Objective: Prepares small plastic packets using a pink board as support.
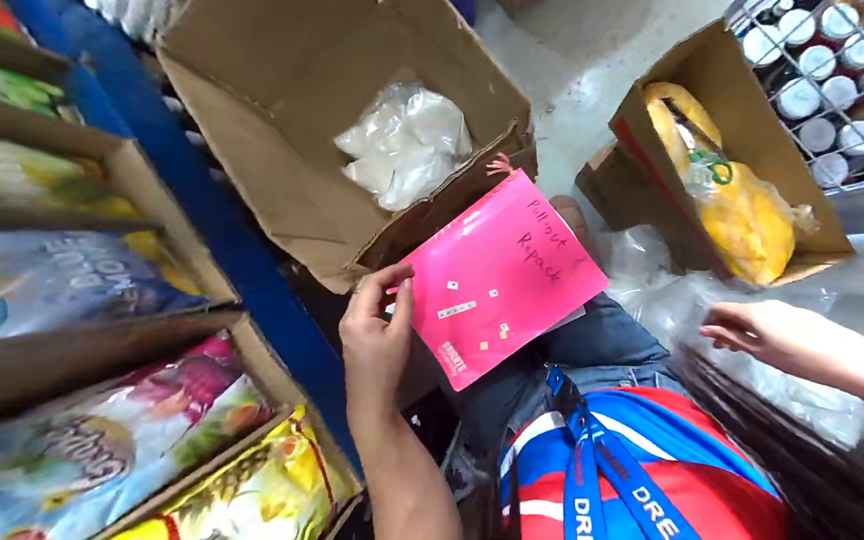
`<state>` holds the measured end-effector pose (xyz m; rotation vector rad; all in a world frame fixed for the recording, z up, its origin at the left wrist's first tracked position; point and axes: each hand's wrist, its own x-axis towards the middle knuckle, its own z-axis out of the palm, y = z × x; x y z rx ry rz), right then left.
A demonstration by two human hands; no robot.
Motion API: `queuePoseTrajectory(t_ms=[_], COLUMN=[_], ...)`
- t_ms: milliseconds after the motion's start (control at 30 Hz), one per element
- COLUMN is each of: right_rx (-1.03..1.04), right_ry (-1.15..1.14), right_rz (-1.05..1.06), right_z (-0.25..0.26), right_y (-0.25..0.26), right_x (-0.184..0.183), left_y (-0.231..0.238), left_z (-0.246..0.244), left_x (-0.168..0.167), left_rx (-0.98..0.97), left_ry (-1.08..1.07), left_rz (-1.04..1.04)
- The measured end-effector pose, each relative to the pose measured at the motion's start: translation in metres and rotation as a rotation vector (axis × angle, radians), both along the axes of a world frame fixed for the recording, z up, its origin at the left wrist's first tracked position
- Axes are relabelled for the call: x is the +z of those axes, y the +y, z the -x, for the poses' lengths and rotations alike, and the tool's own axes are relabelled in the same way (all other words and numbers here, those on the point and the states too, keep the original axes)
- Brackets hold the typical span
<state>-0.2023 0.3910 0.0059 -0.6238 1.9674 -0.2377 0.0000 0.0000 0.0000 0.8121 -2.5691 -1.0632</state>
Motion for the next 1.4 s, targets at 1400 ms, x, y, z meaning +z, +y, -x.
queuePoseTrajectory(t_ms=[1400], right_rx=[0.031], right_ry=[0.057], right_rz=[0.648], right_z=[-0.073], right_y=[-0.191], right_x=[-0.053], left_y=[0.054], left_z=[-0.011], left_x=[-0.018], left_rx=[-0.114], left_ry=[-0.019], left_rz=[-0.107])
